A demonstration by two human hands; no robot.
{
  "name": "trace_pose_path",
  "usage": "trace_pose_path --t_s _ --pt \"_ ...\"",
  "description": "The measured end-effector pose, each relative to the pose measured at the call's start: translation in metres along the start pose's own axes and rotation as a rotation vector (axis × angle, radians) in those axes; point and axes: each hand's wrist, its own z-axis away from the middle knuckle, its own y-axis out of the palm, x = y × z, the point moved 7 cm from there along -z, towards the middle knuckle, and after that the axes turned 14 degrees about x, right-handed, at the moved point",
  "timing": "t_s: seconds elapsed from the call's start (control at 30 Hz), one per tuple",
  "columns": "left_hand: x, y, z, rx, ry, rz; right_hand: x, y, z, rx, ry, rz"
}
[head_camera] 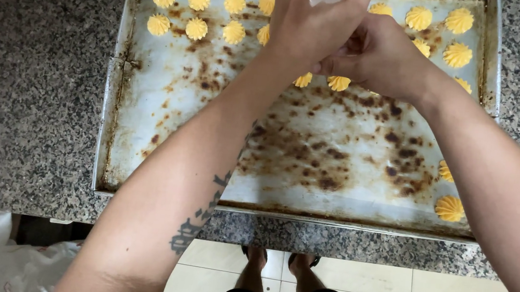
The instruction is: Piping cookie dough onto a baking tray and refilling a piping bag using a scraper.
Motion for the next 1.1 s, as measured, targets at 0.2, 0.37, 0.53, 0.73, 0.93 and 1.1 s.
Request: trace_pose_path --t_s 0.2,0.37,0.53,0.73,0.93,1.1 --pt "0.004 0.0 -0.001 0.008 -0.068 0.011 -0.007 -0.002 -0.001 -0.013 0.017 -0.027" --pt "0.007 0.0 0.0 0.019 -0.128 0.032 -0.001 -0.001 -0.001 0.001 -0.03 0.005" --pt "-0.002 -0.008 0.002 0.082 0.001 0.25 0.003 -0.011 0.001 -0.036 0.008 0.047" --pt "-0.044 -0.069 0.009 0.344 0.353 0.408 0.102 -0.011 0.002 0.025 -0.31 0.04" --pt "-0.042 -0.086 0.018 0.178 0.046 0.252 0.066 0.009 -0.026 -0.023 -0.202 -0.035" --pt "0.001 -0.069 0.017 0.118 0.058 0.233 0.038 0.027 -0.041 0.043 -0.202 -0.13"
